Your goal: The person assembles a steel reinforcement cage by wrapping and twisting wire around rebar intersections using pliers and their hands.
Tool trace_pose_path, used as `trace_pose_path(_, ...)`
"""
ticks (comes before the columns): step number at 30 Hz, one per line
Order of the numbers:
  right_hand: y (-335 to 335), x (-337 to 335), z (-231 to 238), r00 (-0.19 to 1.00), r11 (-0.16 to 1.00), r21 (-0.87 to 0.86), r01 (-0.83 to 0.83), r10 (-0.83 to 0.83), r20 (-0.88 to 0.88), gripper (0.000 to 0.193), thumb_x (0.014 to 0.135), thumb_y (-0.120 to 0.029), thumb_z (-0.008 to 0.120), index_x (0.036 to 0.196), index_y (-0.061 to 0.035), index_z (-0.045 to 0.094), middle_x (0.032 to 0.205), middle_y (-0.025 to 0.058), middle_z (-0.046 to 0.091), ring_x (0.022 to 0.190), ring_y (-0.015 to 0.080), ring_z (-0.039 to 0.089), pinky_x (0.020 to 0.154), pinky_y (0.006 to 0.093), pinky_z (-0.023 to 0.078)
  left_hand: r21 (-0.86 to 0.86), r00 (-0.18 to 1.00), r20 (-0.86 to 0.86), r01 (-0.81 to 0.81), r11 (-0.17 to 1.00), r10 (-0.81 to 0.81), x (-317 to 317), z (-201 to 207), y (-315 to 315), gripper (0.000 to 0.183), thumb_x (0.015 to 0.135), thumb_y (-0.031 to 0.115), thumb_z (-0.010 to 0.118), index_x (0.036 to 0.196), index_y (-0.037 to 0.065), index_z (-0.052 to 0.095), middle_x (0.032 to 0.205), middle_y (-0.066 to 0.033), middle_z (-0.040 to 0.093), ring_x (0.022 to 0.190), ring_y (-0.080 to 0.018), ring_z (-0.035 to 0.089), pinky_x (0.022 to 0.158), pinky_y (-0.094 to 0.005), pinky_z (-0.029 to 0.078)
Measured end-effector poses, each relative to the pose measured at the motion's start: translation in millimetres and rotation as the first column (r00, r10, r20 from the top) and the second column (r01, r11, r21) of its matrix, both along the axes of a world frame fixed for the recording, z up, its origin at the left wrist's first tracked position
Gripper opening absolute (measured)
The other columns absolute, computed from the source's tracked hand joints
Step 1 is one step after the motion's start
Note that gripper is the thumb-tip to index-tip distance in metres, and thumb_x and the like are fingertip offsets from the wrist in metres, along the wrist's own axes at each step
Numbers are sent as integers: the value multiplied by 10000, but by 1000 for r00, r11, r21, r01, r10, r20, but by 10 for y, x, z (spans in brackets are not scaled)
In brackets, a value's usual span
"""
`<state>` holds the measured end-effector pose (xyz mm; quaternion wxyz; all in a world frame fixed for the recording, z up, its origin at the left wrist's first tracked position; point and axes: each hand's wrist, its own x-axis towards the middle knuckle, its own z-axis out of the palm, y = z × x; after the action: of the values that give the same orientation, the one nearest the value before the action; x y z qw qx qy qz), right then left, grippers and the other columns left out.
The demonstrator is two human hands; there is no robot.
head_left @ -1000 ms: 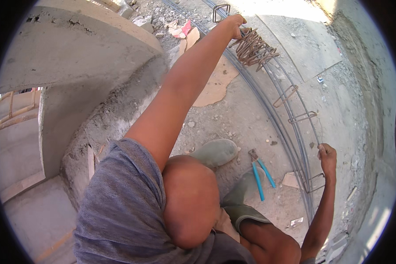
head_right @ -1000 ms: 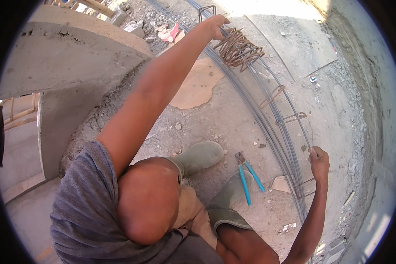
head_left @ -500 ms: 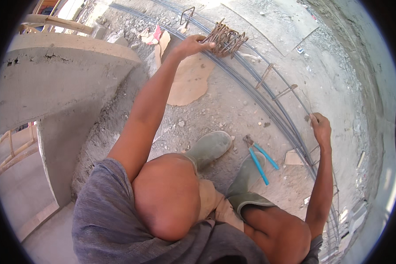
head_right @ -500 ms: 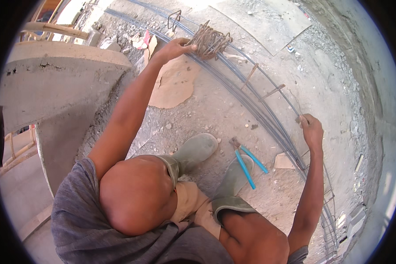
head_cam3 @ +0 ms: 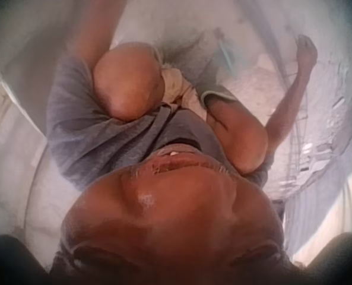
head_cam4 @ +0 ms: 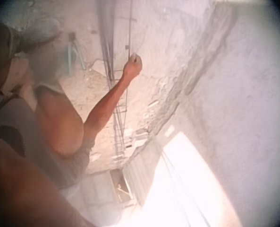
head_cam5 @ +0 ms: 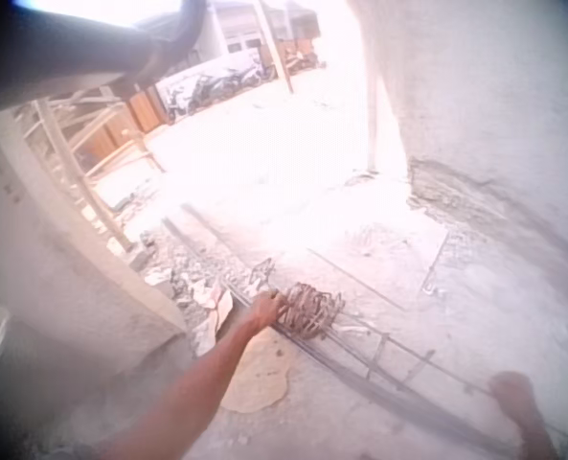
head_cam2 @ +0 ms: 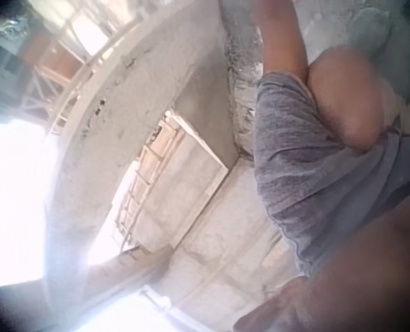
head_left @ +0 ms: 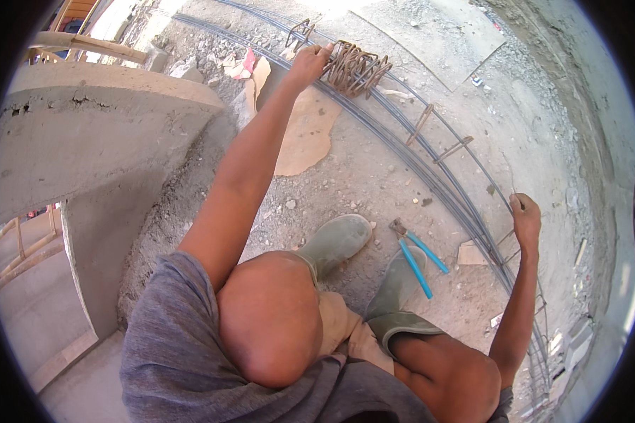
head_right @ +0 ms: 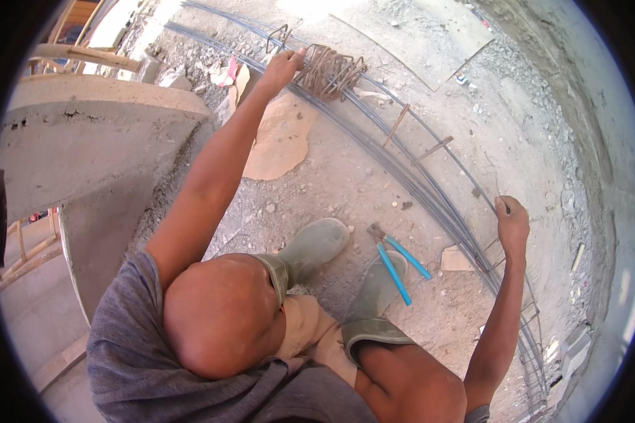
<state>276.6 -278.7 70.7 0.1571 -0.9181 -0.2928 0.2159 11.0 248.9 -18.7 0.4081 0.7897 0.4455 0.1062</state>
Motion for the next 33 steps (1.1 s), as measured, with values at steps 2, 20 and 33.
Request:
trace_pose_path(2,176,-34,-41,996,996,37,-87,87,3,281,932,-275,599,1017,-20,684,921,162,679,848,296,641,794,367,477,205,996,-73,-40,978,56,-278,-85,374,478,950,467,552,1100,27,663,1048,-187,680,954,-325,651,847,-440,473)
trace_pose_path(20,-41,-240,265,995,995,15,-102,102,-4,220,914,-201,626,1018,-13,674,968,171,681,902,318,656,818,363,495,544,1000,-5,-14,839,20,126,250,137,261,871,264,625,967,39,718,956,-231,683,999,-365,649,857,-451,510)
trace_pose_path(33,-488,-348,198,991,998,6,70,-69,-112,222,916,-164,630,1020,29,669,877,146,668,786,205,616,765,328,486,389,982,11,-176,904,187,-369,86,-40,450,822,400,722,1002,-10,679,989,-247,674,954,-381,656,827,-450,518)
